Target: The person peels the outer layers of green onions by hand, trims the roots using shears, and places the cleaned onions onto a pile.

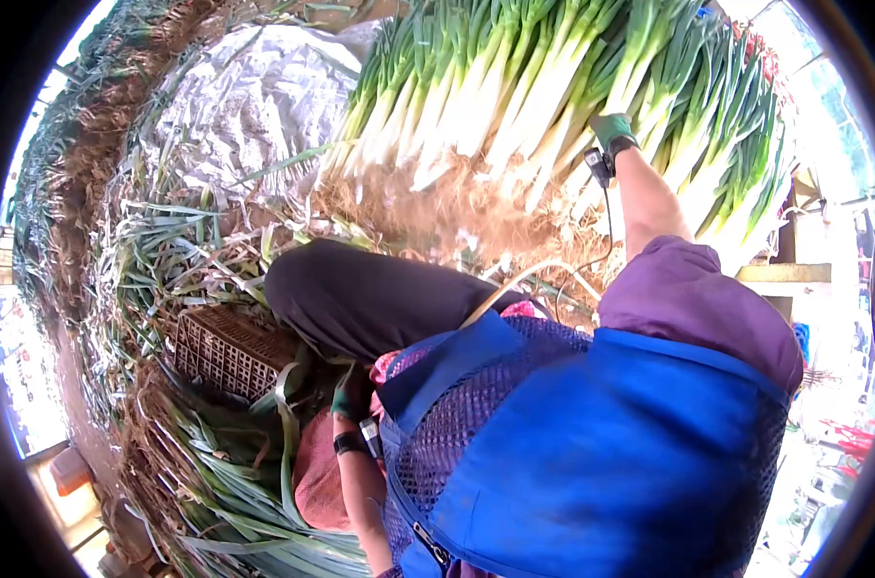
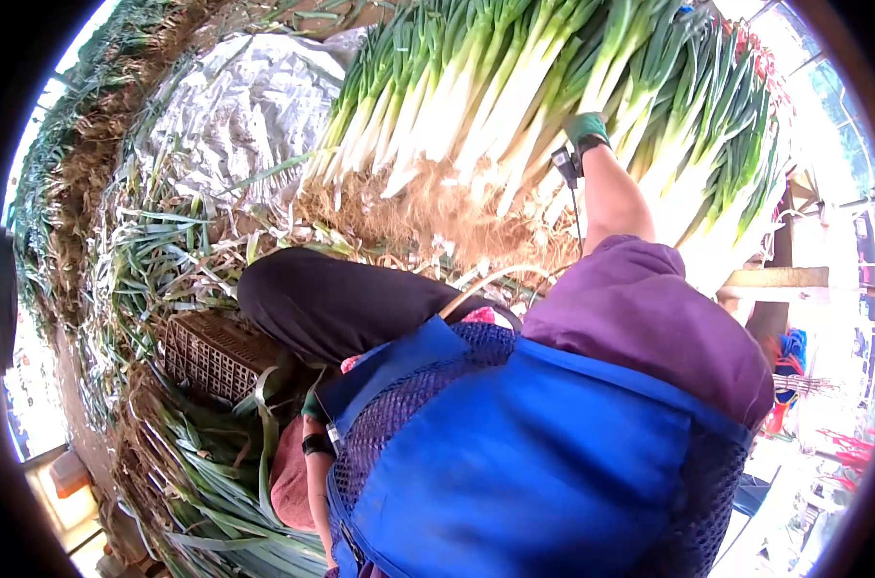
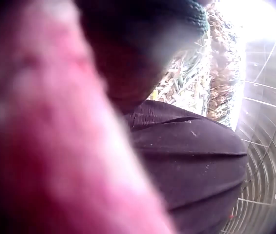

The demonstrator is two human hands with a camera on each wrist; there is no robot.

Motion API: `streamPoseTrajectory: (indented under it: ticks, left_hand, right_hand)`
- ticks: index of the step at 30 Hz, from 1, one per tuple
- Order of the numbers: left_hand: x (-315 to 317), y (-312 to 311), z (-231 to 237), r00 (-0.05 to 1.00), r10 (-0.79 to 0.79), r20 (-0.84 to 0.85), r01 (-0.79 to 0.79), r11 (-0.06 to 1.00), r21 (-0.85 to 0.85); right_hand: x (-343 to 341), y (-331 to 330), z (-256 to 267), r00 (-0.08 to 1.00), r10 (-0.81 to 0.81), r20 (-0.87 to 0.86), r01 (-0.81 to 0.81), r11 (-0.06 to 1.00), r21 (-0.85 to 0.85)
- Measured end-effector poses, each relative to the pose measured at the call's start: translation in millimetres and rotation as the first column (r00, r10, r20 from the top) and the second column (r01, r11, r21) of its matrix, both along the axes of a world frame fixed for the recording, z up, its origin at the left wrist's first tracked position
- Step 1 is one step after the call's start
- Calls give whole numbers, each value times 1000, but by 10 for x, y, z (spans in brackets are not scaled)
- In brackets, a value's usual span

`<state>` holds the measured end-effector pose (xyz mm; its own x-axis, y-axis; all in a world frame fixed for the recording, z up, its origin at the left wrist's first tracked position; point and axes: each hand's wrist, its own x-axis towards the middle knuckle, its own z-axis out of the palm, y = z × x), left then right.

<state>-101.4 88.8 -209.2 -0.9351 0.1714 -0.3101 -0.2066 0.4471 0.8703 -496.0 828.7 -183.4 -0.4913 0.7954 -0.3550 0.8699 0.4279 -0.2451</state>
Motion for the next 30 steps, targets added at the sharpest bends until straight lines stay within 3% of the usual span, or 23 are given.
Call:
streamPoseTrajectory:
  ticks: [1, 2, 3, 4, 5, 6, 8, 9, 11, 12, 13, 14, 15, 16, 17, 19, 22, 23, 25, 26, 28, 29, 30]
  left_hand:
    - [12, 170, 313, 977, 168, 134, -200, 939, 278]
    - [-79, 353, 578, 916, 254, 310, -359, 864, 352]
    - [-165, 494, 766, 820, 314, 479, -519, 761, 390]
    - [-152, 492, 754, 825, 319, 467, -513, 769, 381]
    - [-139, 489, 743, 829, 324, 455, -508, 777, 372]
    - [-108, 381, 526, 929, 257, 266, -334, 891, 308]
    - [-25, 84, -91, 996, -7, -91, 12, 998, 57]
    - [-3, -28, -398, 977, -145, -155, 135, 988, -75]
    - [40, -229, -1055, 910, -372, -183, 310, 904, -296]
    - [49, -274, -1280, 876, -459, -148, 378, 844, -380]
    - [59, -282, -1379, 876, -457, -153, 381, 851, -361]
    - [79, -318, -1547, 878, -462, -128, 391, 844, -367]
    - [111, -361, -1740, 879, -466, -102, 400, 837, -374]
    - [143, -374, -1845, 879, -470, -76, 410, 829, -379]
    - [75, -279, -1618, 860, -499, -108, 425, 817, -390]
    - [54, -5, -637, 972, -182, 149, 218, 934, -283]
    - [-22, 51, -510, 935, 129, 330, -165, 983, 82]
    - [-33, -5, -635, 907, 202, 369, -302, 924, 236]
    - [33, -234, -814, 816, 348, 462, -561, 672, 483]
    - [31, -233, -598, 823, 410, 392, -565, 658, 498]
    - [-67, -105, 193, 882, 459, -106, -426, 873, 238]
    - [-133, -50, 538, 828, 486, -280, -444, 873, 204]
    - [-118, -54, 585, 656, 678, 331, -710, 407, 575]
  right_hand:
    - [35, -194, 79, 998, -3, 59, 3, 1000, -5]
    - [45, -457, 222, 993, -5, 116, 6, 1000, -9]
    - [115, -587, 272, 708, 466, 530, -619, 771, 149]
    - [158, -675, 277, 97, 530, 843, -978, 206, -17]
    - [116, -707, 25, 107, 458, 883, -976, 216, 7]
    - [73, -721, -232, 118, 382, 917, -974, 223, 33]
    - [360, -1272, 328, 237, 468, 851, -900, 436, 10]
    - [351, -1252, 312, 226, 462, 858, -902, 432, 6]
    - [353, -1145, 307, 119, 501, 857, -939, 338, -67]
    - [410, -1138, 397, 149, 548, 823, -951, 308, -33]
    - [438, -925, 297, 160, 654, 739, -985, 151, 80]
    - [496, -969, 407, 499, 714, 491, -842, 534, 78]
    - [595, -1053, 608, 792, 570, 220, -574, 817, -48]
    - [660, -1117, 735, 967, 256, -7, -248, 931, -268]
    - [699, -1011, 669, 922, 382, -68, -386, 891, -237]
    - [720, -939, 673, 872, 471, -131, -478, 878, -21]
    - [722, -1129, 861, 828, 522, -204, -428, 825, 370]
    - [742, -1344, 1043, 794, 527, -304, -447, 844, 296]
    - [708, -1812, 1221, 672, 533, -515, -534, 830, 162]
    - [595, -1994, 1132, 598, 497, -629, -622, 783, 27]
    - [660, -2834, 1438, 475, 478, -739, -805, 575, -146]
    - [697, -3245, 1526, 353, 552, -755, -885, 460, -78]
    - [749, -3665, 1578, 218, 604, -767, -942, 337, -2]
